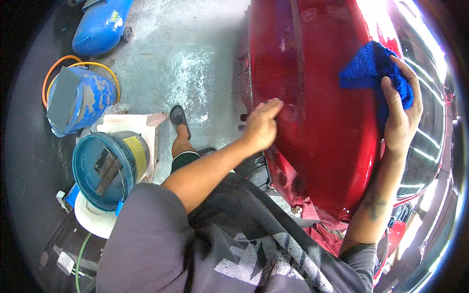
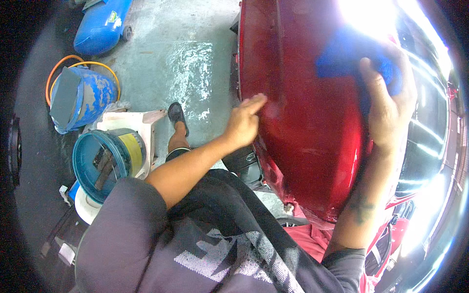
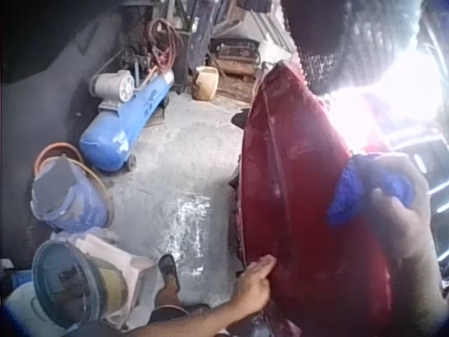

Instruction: The person scrubs the surface of a red car bumper with a black sponge and wipes it with a blue cloth. They repeatedly dip the sponge into a bucket of water and continue scrubbing and wiping the bumper's surface.

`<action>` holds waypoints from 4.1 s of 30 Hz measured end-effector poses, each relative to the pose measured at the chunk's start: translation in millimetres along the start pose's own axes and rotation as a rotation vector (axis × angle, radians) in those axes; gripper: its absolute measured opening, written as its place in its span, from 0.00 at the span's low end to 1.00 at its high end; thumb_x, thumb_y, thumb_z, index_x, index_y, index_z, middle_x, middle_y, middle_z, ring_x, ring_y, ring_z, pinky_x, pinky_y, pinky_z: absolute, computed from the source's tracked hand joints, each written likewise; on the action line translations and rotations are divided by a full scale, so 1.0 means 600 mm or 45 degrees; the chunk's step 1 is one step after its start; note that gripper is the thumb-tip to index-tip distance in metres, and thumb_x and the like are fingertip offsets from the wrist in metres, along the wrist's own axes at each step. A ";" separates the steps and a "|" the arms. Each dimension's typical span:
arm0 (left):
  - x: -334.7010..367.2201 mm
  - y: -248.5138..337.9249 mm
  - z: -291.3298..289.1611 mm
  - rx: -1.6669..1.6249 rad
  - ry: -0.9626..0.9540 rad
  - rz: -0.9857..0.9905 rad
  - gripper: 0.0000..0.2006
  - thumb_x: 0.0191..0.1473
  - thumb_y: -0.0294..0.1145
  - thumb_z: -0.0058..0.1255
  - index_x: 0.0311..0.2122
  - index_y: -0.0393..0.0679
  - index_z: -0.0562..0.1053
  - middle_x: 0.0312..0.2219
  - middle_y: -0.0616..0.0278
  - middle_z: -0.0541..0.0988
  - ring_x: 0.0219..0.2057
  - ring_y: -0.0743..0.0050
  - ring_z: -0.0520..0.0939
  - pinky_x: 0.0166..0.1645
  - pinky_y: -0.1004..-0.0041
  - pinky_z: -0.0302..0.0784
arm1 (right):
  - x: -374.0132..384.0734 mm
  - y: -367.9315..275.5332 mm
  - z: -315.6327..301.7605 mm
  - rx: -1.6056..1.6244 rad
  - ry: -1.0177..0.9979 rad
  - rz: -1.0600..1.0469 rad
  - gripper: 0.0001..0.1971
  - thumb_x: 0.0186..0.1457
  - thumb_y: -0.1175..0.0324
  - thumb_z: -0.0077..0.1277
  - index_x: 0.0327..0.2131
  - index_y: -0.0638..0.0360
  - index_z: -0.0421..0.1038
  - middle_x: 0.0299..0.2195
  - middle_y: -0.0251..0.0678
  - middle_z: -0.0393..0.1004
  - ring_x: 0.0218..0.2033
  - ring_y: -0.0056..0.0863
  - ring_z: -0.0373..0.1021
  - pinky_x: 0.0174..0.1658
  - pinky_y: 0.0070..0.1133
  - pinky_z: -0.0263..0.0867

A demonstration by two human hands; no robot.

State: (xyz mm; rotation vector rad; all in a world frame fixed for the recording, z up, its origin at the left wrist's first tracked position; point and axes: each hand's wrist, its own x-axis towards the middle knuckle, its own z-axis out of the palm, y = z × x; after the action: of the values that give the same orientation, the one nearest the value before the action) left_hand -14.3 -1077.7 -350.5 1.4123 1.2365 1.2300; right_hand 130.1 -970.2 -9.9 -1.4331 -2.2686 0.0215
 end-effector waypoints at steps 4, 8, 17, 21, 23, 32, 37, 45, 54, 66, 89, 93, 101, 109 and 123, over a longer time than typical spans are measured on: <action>-0.014 0.065 0.001 -0.117 -0.034 0.111 0.33 0.53 0.12 0.40 0.65 0.37 0.75 0.66 0.41 0.75 0.71 0.42 0.71 0.78 0.51 0.60 | -0.005 0.003 0.008 0.062 0.073 0.015 0.23 0.65 0.63 0.61 0.60 0.61 0.78 0.54 0.40 0.81 0.57 0.29 0.73 0.67 0.28 0.63; 0.007 -0.018 -0.004 0.050 -0.032 0.054 0.36 0.53 0.11 0.41 0.69 0.38 0.71 0.70 0.42 0.70 0.73 0.43 0.69 0.79 0.51 0.59 | 0.002 0.003 -0.001 0.027 0.028 -0.025 0.23 0.65 0.63 0.62 0.60 0.61 0.78 0.54 0.40 0.81 0.56 0.29 0.74 0.66 0.28 0.63; 0.007 -0.031 -0.014 0.158 -0.043 0.088 0.38 0.53 0.10 0.41 0.72 0.41 0.68 0.71 0.45 0.69 0.74 0.45 0.67 0.79 0.49 0.58 | 0.005 0.001 0.005 0.089 0.016 0.024 0.22 0.65 0.64 0.61 0.59 0.62 0.78 0.53 0.39 0.80 0.56 0.28 0.73 0.66 0.27 0.63; -0.022 0.066 0.017 0.096 0.020 0.133 0.33 0.52 0.12 0.42 0.66 0.34 0.73 0.66 0.39 0.74 0.71 0.43 0.72 0.78 0.51 0.62 | 0.000 -0.004 0.012 0.085 0.052 0.026 0.22 0.65 0.63 0.61 0.59 0.63 0.78 0.54 0.39 0.80 0.57 0.28 0.73 0.66 0.27 0.63; -0.031 0.076 0.005 0.010 0.028 0.178 0.33 0.53 0.11 0.41 0.66 0.34 0.73 0.66 0.39 0.74 0.70 0.42 0.73 0.77 0.51 0.64 | -0.002 0.005 0.004 0.025 0.044 0.055 0.22 0.65 0.62 0.61 0.59 0.63 0.78 0.55 0.39 0.80 0.57 0.28 0.73 0.66 0.27 0.63; -0.039 0.087 0.001 0.081 0.046 0.139 0.32 0.52 0.11 0.43 0.65 0.32 0.73 0.64 0.38 0.76 0.68 0.40 0.74 0.75 0.53 0.67 | -0.002 0.007 0.003 0.028 0.058 0.031 0.22 0.65 0.65 0.61 0.59 0.62 0.78 0.54 0.39 0.80 0.57 0.28 0.73 0.67 0.27 0.62; -0.007 -0.084 0.012 0.243 0.132 -0.049 0.31 0.54 0.12 0.42 0.66 0.31 0.72 0.65 0.35 0.74 0.67 0.37 0.75 0.75 0.51 0.67 | 0.010 0.003 0.008 0.105 0.030 -0.017 0.23 0.65 0.63 0.61 0.60 0.62 0.78 0.55 0.40 0.80 0.57 0.28 0.73 0.67 0.27 0.62; -0.025 -0.063 0.021 0.262 0.113 -0.111 0.30 0.57 0.16 0.45 0.66 0.30 0.70 0.65 0.34 0.74 0.67 0.37 0.75 0.72 0.48 0.68 | 0.003 0.009 0.002 0.057 0.032 0.050 0.23 0.64 0.62 0.61 0.60 0.62 0.78 0.55 0.40 0.80 0.57 0.29 0.73 0.67 0.27 0.62; -0.062 -0.026 0.022 0.118 0.111 -0.114 0.34 0.55 0.13 0.44 0.70 0.30 0.65 0.68 0.32 0.69 0.70 0.37 0.71 0.75 0.50 0.65 | -0.004 0.012 0.006 0.048 0.045 0.042 0.24 0.64 0.63 0.60 0.61 0.62 0.77 0.55 0.41 0.80 0.57 0.29 0.74 0.68 0.28 0.62; -0.118 0.016 0.043 -0.454 -0.002 -0.428 0.39 0.76 0.47 0.38 0.76 0.23 0.46 0.77 0.29 0.49 0.79 0.37 0.49 0.82 0.57 0.44 | -0.003 0.013 0.002 0.040 0.034 0.070 0.24 0.65 0.63 0.59 0.61 0.62 0.77 0.56 0.41 0.80 0.58 0.29 0.73 0.68 0.28 0.62; -0.031 -0.072 0.034 0.135 -0.027 -0.358 0.38 0.77 0.56 0.33 0.78 0.33 0.52 0.78 0.36 0.50 0.80 0.40 0.49 0.80 0.46 0.43 | 0.022 -0.024 0.019 -0.419 -0.086 -0.017 0.24 0.62 0.54 0.70 0.56 0.57 0.80 0.51 0.41 0.82 0.52 0.30 0.77 0.60 0.29 0.69; -0.049 -0.074 0.034 -0.036 0.040 -0.408 0.38 0.77 0.54 0.34 0.77 0.33 0.53 0.77 0.35 0.52 0.79 0.40 0.51 0.80 0.45 0.44 | 0.062 0.029 0.030 -0.398 0.031 0.164 0.20 0.63 0.54 0.69 0.50 0.58 0.81 0.43 0.37 0.83 0.45 0.22 0.75 0.54 0.24 0.71; -0.021 -0.150 0.031 0.046 -0.148 -0.191 0.44 0.75 0.65 0.20 0.81 0.38 0.39 0.81 0.42 0.40 0.82 0.46 0.39 0.81 0.46 0.29 | 0.064 0.065 0.020 -0.370 0.053 0.074 0.16 0.68 0.60 0.64 0.52 0.61 0.81 0.47 0.36 0.82 0.48 0.22 0.74 0.57 0.23 0.69; 0.273 -0.231 -0.027 0.325 -0.039 -0.162 0.39 0.78 0.58 0.18 0.80 0.39 0.47 0.81 0.52 0.46 0.82 0.50 0.40 0.81 0.48 0.32 | 0.077 0.141 -0.015 -0.773 -0.225 -0.552 0.19 0.77 0.70 0.46 0.65 0.54 0.76 0.64 0.42 0.73 0.63 0.38 0.72 0.69 0.30 0.64; 0.339 -0.243 -0.051 0.418 -0.142 -0.161 0.39 0.78 0.60 0.17 0.81 0.41 0.43 0.81 0.52 0.42 0.82 0.51 0.38 0.81 0.44 0.29 | 0.067 0.153 -0.045 -0.890 -0.299 -0.363 0.20 0.73 0.70 0.52 0.65 0.55 0.75 0.62 0.43 0.75 0.61 0.35 0.73 0.70 0.29 0.61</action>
State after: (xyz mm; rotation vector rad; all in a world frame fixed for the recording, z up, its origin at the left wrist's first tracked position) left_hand -60.3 -856.8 -463.0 1.5854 1.4725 0.8777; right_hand 204.5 -899.3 6.0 -1.4453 -2.8131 -0.8009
